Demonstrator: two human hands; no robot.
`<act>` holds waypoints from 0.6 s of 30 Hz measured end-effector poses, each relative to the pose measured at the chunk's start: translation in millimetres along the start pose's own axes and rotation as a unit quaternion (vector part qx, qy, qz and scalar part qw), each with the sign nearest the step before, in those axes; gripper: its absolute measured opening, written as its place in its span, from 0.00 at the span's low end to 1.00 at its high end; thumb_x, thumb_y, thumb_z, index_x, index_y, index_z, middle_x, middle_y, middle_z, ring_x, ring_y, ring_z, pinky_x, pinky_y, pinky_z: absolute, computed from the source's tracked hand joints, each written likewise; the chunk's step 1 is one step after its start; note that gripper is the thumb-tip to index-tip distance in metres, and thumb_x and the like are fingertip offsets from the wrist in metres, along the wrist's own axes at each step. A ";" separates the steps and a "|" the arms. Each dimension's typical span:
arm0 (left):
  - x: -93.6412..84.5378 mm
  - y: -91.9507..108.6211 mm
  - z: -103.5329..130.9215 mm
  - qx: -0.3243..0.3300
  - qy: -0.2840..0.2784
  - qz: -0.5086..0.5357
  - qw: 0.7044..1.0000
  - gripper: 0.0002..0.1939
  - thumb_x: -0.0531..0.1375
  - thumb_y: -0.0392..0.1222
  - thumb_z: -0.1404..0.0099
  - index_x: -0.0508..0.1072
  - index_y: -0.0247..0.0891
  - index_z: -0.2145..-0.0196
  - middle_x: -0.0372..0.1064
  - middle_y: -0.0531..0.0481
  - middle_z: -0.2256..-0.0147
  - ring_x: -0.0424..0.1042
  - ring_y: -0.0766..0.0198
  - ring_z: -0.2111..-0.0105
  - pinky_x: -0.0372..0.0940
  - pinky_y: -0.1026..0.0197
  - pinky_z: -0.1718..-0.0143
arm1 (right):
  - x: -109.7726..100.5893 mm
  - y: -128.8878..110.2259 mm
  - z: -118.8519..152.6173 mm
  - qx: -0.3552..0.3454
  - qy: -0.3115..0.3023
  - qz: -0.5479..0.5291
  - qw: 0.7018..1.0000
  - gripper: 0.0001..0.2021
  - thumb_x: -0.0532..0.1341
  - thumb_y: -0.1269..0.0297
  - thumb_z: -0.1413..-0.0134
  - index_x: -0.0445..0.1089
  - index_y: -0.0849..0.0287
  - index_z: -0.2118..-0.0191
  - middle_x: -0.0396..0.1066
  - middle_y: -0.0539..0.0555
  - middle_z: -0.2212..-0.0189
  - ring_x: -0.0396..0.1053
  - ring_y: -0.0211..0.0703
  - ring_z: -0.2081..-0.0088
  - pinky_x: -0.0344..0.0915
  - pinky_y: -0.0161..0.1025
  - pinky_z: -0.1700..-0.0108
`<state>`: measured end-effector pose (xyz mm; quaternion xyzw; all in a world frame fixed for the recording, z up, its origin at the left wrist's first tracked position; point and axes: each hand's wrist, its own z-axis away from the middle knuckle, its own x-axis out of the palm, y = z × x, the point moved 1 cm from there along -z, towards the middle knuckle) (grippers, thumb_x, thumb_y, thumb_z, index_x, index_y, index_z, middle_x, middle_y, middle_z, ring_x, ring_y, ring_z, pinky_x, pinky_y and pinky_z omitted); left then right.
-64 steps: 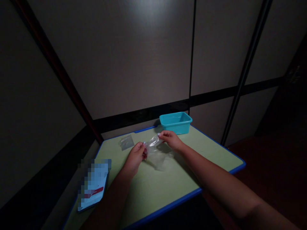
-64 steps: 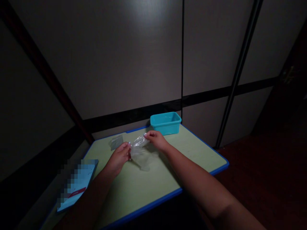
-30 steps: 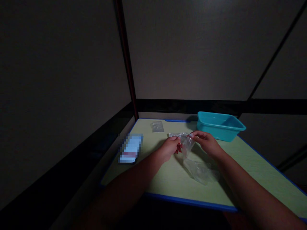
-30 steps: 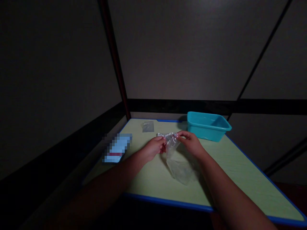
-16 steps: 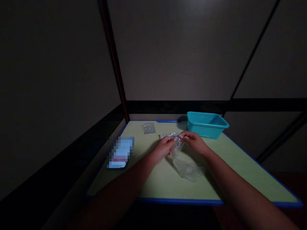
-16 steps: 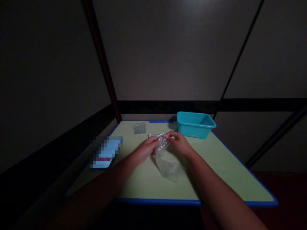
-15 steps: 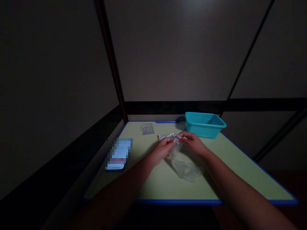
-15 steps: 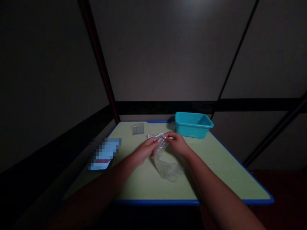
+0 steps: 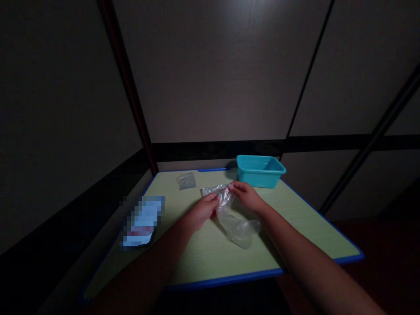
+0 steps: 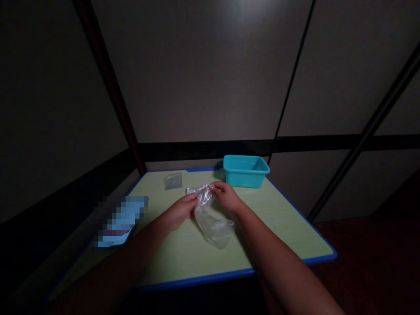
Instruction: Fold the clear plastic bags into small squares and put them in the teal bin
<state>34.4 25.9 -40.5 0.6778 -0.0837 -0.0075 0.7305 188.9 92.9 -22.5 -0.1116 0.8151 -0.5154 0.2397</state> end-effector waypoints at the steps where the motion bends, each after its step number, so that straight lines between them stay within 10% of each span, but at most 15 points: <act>1: -0.3 -0.1 -0.1 0.002 -0.001 0.003 1.000 0.14 0.61 0.51 0.48 0.67 0.37 0.72 0.60 0.57 0.81 0.58 0.71 0.83 0.50 0.67 0.81 | -0.4 0.3 -0.2 -0.003 0.005 0.003 1.000 0.16 0.57 0.51 0.50 0.66 0.61 0.75 0.64 0.50 0.78 0.59 0.38 0.73 0.55 0.35 0.69; 18: -32.0 8.4 -15.5 0.080 0.116 -0.048 0.989 0.13 0.63 0.47 0.55 0.67 0.34 0.80 0.62 0.56 0.81 0.60 0.69 0.80 0.52 0.67 0.77 | -4.1 1.5 -2.1 -0.006 0.035 0.032 0.999 0.21 0.56 0.46 0.53 0.71 0.62 0.72 0.67 0.53 0.76 0.62 0.38 0.73 0.58 0.35 0.71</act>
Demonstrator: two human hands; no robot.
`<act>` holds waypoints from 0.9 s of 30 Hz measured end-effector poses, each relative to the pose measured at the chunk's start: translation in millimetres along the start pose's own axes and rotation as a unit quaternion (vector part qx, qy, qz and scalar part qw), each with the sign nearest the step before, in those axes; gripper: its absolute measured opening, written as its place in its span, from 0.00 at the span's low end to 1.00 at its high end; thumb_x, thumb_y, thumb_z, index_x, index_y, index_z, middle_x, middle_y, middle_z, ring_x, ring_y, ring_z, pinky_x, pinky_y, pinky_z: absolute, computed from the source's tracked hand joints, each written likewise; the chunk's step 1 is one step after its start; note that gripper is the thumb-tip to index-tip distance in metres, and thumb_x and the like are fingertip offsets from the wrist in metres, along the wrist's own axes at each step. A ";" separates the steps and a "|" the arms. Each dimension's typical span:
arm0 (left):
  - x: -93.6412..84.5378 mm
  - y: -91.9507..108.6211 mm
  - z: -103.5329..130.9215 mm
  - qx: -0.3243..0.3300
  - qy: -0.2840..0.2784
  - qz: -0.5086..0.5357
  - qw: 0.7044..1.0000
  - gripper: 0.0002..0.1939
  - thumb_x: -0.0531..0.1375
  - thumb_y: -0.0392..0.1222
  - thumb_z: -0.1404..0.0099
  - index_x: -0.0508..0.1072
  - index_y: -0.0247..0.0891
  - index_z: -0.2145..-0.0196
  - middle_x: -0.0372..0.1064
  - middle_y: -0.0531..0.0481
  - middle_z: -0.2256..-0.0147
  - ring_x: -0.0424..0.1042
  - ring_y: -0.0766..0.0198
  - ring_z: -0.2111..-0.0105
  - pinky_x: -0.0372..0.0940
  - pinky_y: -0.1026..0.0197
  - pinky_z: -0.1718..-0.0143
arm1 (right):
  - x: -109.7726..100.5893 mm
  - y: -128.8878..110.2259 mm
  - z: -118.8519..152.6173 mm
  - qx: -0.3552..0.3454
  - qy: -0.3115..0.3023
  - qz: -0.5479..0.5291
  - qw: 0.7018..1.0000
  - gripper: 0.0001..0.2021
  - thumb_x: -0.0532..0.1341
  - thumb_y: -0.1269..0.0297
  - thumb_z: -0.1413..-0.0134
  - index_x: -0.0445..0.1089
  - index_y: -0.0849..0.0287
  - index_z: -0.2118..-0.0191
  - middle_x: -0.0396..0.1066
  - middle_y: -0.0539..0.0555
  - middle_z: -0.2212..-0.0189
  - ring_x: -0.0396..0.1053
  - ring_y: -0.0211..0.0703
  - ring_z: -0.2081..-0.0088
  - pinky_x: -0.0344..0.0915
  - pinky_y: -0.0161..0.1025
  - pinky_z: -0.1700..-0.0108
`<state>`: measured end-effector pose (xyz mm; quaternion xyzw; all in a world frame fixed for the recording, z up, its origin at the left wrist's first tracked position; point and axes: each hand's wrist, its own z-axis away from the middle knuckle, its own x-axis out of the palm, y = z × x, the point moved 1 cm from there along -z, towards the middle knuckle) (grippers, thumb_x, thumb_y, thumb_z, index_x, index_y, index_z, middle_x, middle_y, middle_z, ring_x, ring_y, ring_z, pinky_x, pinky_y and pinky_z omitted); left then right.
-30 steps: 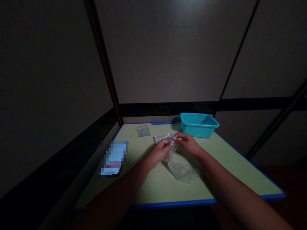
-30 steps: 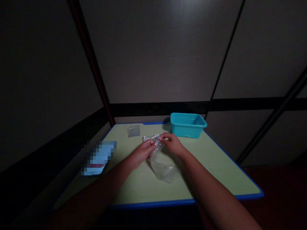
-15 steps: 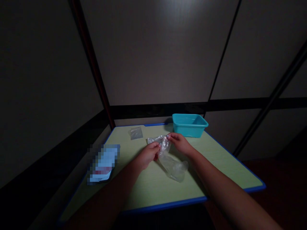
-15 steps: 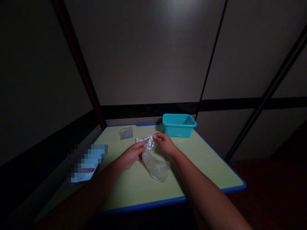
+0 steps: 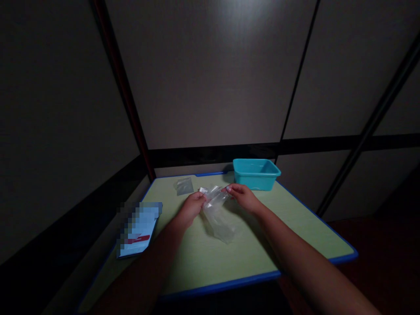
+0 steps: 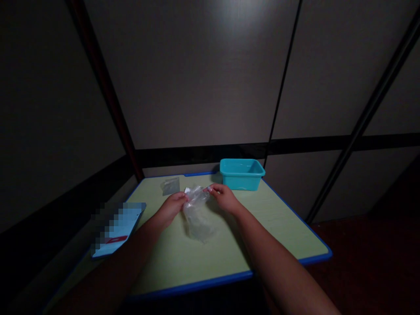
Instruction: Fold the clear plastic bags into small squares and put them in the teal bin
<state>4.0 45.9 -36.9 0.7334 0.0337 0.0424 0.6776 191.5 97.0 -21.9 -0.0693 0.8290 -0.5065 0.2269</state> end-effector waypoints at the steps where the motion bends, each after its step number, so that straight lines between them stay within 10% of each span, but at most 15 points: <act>1: -0.3 0.8 0.4 0.005 -0.007 -0.009 1.000 0.13 0.63 0.46 0.56 0.67 0.34 0.81 0.62 0.56 0.82 0.60 0.69 0.80 0.52 0.67 0.77 | 1.1 2.5 -0.2 0.016 -0.017 -0.010 1.000 0.21 0.57 0.45 0.53 0.69 0.61 0.74 0.66 0.51 0.79 0.61 0.37 0.76 0.58 0.35 0.73; 10: 1.2 2.8 2.8 0.036 0.044 0.002 0.998 0.11 0.61 0.46 0.52 0.68 0.35 0.80 0.66 0.55 0.80 0.64 0.67 0.76 0.54 0.67 0.74 | 2.7 2.4 2.0 0.057 -0.017 -0.060 0.996 0.21 0.57 0.44 0.54 0.66 0.62 0.74 0.61 0.47 0.85 0.57 0.32 0.84 0.53 0.31 0.81; 16: -10.1 0.0 -2.7 -0.007 0.085 0.072 0.994 0.11 0.62 0.46 0.53 0.69 0.34 0.78 0.68 0.52 0.81 0.67 0.65 0.79 0.58 0.65 0.76 | 6.7 -6.0 5.5 0.074 -0.164 -0.149 0.972 0.25 0.57 0.42 0.55 0.71 0.64 0.66 0.70 0.53 0.77 0.61 0.32 0.83 0.58 0.32 0.79; 27: -4.2 11.6 4.8 -0.115 0.081 0.192 0.971 0.05 0.57 0.33 0.44 0.64 0.37 0.76 0.69 0.50 0.81 0.69 0.65 0.82 0.66 0.63 0.76 | -0.2 5.7 -0.6 0.076 -0.002 0.017 0.997 0.27 0.54 0.40 0.55 0.68 0.63 0.83 0.62 0.51 0.88 0.56 0.33 0.85 0.52 0.32 0.81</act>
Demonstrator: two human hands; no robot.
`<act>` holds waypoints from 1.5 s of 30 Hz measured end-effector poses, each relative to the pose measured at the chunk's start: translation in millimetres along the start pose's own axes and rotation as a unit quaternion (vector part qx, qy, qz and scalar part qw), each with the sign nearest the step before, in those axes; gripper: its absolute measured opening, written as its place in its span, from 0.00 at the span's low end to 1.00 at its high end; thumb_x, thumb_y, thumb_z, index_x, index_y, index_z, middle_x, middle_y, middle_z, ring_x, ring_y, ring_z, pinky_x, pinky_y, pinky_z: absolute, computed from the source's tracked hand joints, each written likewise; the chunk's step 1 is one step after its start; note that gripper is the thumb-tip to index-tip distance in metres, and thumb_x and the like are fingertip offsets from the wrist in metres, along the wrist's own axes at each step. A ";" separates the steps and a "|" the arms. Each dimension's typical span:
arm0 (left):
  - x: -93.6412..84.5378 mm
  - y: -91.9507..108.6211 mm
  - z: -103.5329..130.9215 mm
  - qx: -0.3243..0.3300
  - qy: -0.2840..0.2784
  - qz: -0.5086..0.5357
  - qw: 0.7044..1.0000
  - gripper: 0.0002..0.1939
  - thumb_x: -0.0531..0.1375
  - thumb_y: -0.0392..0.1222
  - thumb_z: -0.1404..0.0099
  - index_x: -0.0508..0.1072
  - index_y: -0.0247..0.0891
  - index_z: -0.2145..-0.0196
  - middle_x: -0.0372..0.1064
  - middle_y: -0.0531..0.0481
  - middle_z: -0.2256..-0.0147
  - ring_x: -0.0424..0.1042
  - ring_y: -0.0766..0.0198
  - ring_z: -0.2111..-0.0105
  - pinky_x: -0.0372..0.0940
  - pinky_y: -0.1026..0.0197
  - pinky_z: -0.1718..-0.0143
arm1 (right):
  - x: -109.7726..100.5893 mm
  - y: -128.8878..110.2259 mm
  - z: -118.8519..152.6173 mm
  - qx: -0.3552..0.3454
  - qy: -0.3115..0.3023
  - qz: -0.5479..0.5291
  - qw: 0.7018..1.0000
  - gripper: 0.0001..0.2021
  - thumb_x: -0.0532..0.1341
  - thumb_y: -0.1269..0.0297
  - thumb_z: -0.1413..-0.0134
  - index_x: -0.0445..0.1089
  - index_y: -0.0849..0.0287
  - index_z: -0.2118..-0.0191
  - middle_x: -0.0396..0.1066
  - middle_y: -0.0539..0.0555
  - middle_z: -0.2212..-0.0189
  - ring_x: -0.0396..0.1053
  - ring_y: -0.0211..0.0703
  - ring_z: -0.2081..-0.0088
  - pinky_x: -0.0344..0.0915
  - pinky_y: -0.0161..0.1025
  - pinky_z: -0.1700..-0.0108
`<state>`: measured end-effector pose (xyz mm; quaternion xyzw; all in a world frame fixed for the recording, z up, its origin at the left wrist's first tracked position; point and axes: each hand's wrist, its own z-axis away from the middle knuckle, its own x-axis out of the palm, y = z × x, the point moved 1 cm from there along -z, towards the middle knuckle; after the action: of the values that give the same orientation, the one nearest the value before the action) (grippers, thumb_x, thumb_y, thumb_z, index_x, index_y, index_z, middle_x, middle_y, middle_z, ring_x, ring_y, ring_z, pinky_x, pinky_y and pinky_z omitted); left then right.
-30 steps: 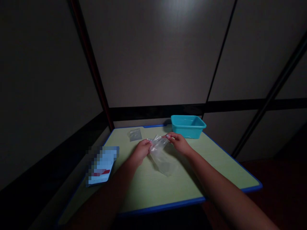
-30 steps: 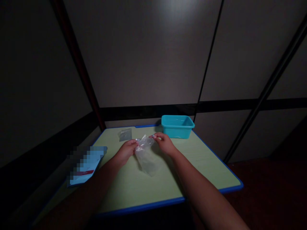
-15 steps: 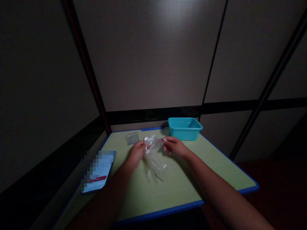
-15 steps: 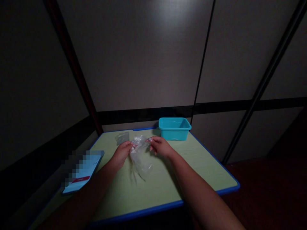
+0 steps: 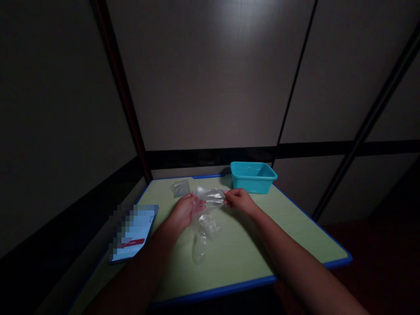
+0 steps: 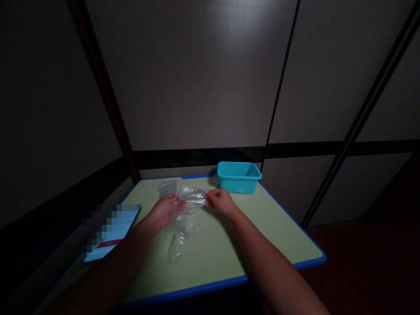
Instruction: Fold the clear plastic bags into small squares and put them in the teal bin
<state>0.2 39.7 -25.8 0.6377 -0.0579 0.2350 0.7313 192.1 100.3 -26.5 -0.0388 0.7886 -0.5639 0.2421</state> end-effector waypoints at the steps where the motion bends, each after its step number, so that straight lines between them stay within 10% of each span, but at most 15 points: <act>1: 0.5 0.4 1.8 -0.014 -0.002 0.003 1.000 0.05 0.56 0.33 0.43 0.64 0.37 0.76 0.69 0.50 0.82 0.69 0.66 0.83 0.66 0.64 0.77 | -0.5 0.7 -0.4 0.004 0.009 0.005 1.000 0.27 0.55 0.41 0.55 0.68 0.63 0.83 0.63 0.51 0.88 0.57 0.33 0.85 0.52 0.33 0.81; 10: 1.7 0.2 2.9 -0.095 -0.041 -0.025 0.994 0.12 0.58 0.50 0.42 0.69 0.37 0.70 0.72 0.48 0.76 0.71 0.62 0.79 0.66 0.61 0.77 | -4.5 0.5 -1.2 -0.003 0.110 0.012 0.994 0.24 0.56 0.43 0.54 0.62 0.60 0.85 0.62 0.51 0.87 0.56 0.34 0.84 0.52 0.33 0.79; 15: 0.2 -2.7 3.2 -0.067 -0.151 -0.063 0.984 0.08 0.64 0.40 0.52 0.73 0.36 0.72 0.73 0.45 0.73 0.73 0.56 0.70 0.67 0.56 0.66 | -10.3 9.5 -3.3 0.031 0.167 0.045 0.984 0.24 0.54 0.42 0.53 0.60 0.59 0.85 0.58 0.49 0.89 0.54 0.34 0.85 0.50 0.34 0.81; 23: 2.0 -3.2 8.4 -0.054 -0.145 -0.121 0.981 0.10 0.64 0.41 0.52 0.71 0.33 0.72 0.73 0.46 0.75 0.73 0.58 0.76 0.65 0.58 0.71 | -13.5 11.6 -4.0 0.018 0.211 0.131 0.969 0.18 0.55 0.46 0.53 0.61 0.58 0.73 0.65 0.49 0.79 0.61 0.38 0.77 0.55 0.34 0.74; 34: 7.1 -9.1 18.4 -0.060 -0.264 -0.187 0.944 0.12 0.62 0.47 0.49 0.71 0.36 0.70 0.63 0.54 0.84 0.62 0.68 0.86 0.55 0.64 0.82 | -0.1 -5.9 3.8 0.006 -0.027 -0.014 1.000 0.29 0.50 0.35 0.54 0.67 0.61 0.73 0.65 0.51 0.78 0.61 0.37 0.75 0.57 0.35 0.71; 45: 7.0 -12.7 13.4 -0.038 -0.232 -0.226 0.945 0.09 0.61 0.45 0.49 0.72 0.36 0.74 0.53 0.59 0.87 0.49 0.73 0.89 0.42 0.67 0.86 | -3.4 5.4 1.2 -0.016 0.018 0.028 0.999 0.36 0.40 0.33 0.51 0.72 0.59 0.63 0.70 0.58 0.60 0.64 0.47 0.56 0.54 0.45 0.50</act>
<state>14.5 27.8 -32.2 0.6428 -0.0891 -0.0929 0.7552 196.8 102.3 -30.6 -0.0102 0.8022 -0.5451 0.2434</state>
